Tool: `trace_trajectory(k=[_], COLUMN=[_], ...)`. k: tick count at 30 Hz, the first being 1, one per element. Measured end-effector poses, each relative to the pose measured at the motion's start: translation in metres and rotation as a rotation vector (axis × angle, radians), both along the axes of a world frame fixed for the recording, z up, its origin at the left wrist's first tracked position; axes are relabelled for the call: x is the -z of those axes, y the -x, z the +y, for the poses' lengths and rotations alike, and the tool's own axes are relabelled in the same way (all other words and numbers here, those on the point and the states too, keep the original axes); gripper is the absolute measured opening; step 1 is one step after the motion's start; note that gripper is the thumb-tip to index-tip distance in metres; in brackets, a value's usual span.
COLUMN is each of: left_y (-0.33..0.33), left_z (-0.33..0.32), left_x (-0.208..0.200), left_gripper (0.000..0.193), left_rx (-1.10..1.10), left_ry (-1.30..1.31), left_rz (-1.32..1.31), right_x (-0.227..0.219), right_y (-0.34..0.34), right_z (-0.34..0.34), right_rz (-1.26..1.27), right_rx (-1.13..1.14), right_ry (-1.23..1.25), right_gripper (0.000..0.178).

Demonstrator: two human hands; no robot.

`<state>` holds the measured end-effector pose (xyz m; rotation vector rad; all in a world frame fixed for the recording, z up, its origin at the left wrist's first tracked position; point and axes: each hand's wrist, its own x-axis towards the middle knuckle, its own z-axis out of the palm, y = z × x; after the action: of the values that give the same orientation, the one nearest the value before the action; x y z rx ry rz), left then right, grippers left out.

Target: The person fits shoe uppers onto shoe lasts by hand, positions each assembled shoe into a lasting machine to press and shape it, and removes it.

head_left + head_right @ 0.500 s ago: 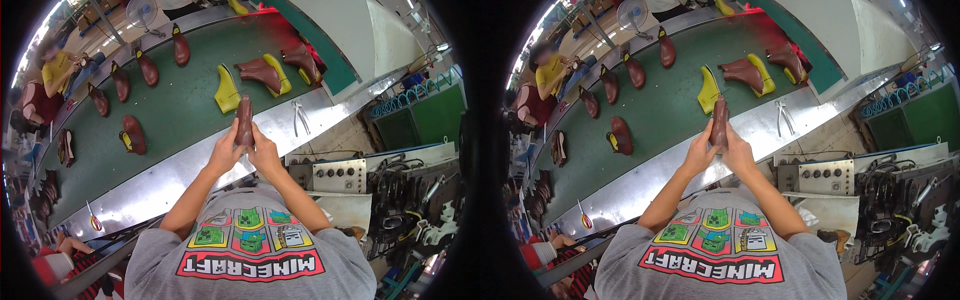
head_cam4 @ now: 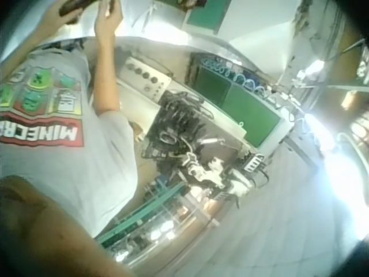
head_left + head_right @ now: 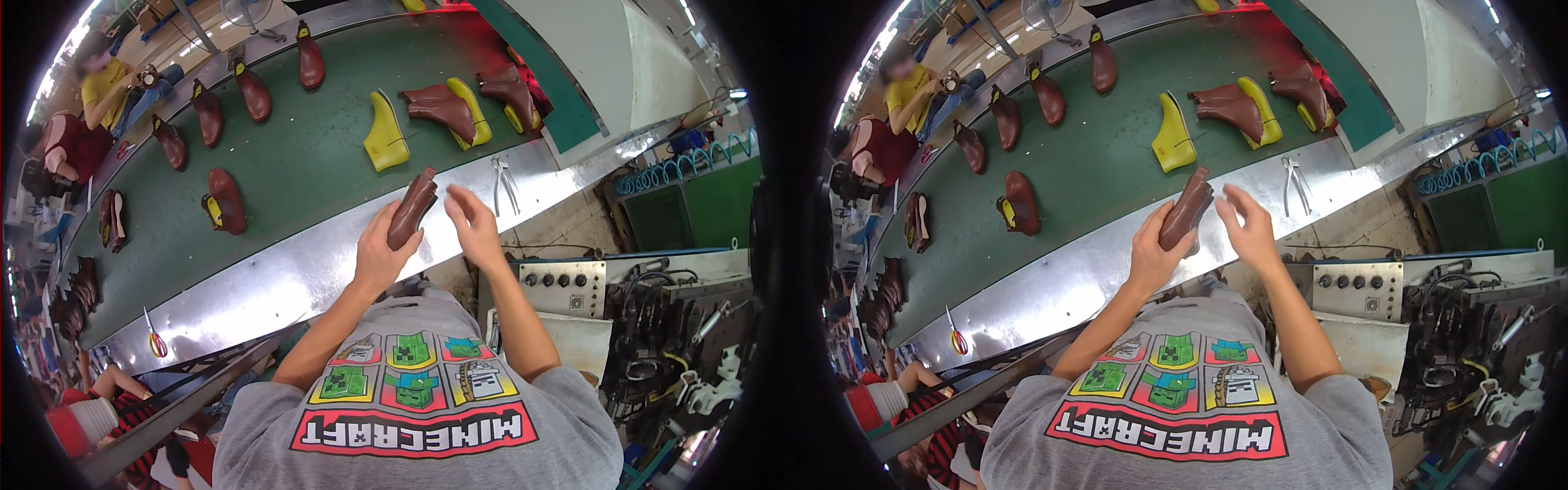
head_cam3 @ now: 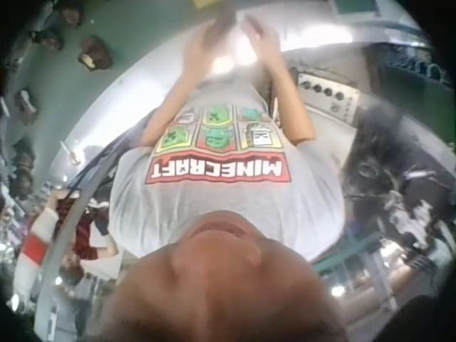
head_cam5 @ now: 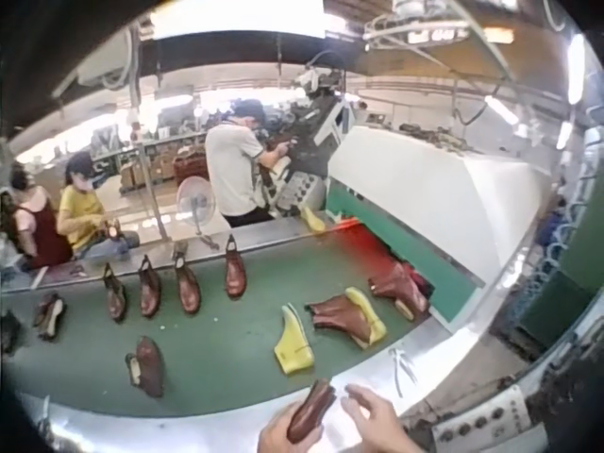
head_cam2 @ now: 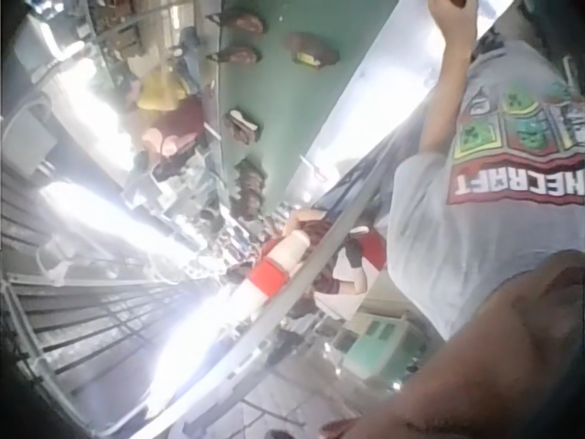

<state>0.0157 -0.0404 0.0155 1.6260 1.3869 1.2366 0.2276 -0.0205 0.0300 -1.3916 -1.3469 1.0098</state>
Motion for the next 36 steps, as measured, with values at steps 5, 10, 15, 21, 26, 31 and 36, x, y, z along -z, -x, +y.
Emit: trace_trajectory(k=[5,10,15,21,26,31,36], left_y=[-0.007,-0.009,-0.012,0.008,0.027,0.026,0.014], left_z=[0.002,0.009,0.013,0.005,-0.013,-0.033,-0.046], left_x=[0.0,0.008,0.02,0.017,0.013,0.016,0.017], left_gripper=[0.064,0.058,0.058,0.066,0.111,0.109,0.109], left_rx=[0.092,0.076,-0.022,-0.04,-0.001,0.081,0.194], left_ry=[-0.138,-0.207,-0.255,-0.273,-0.038,0.111,0.007], left_rz=[0.109,0.103,-0.007,0.023,-0.136,0.027,0.071], right_x=[0.008,0.009,0.013,0.008,0.014,0.015,0.02], right_y=[0.014,0.035,0.04,0.052,0.06,0.051,0.055], right_z=[0.039,0.042,0.046,0.04,0.031,-0.012,-0.063], right_rz=[0.267,0.577,0.532,0.327,0.28,0.166,-0.034], right_rx=[-0.093,0.089,0.16,0.018,0.004,0.167,-0.139], right_ry=[0.11,0.152,0.156,0.026,-0.072,0.034,0.13], right_gripper=[0.025,0.013,0.014,0.02,0.026,0.039,0.068])
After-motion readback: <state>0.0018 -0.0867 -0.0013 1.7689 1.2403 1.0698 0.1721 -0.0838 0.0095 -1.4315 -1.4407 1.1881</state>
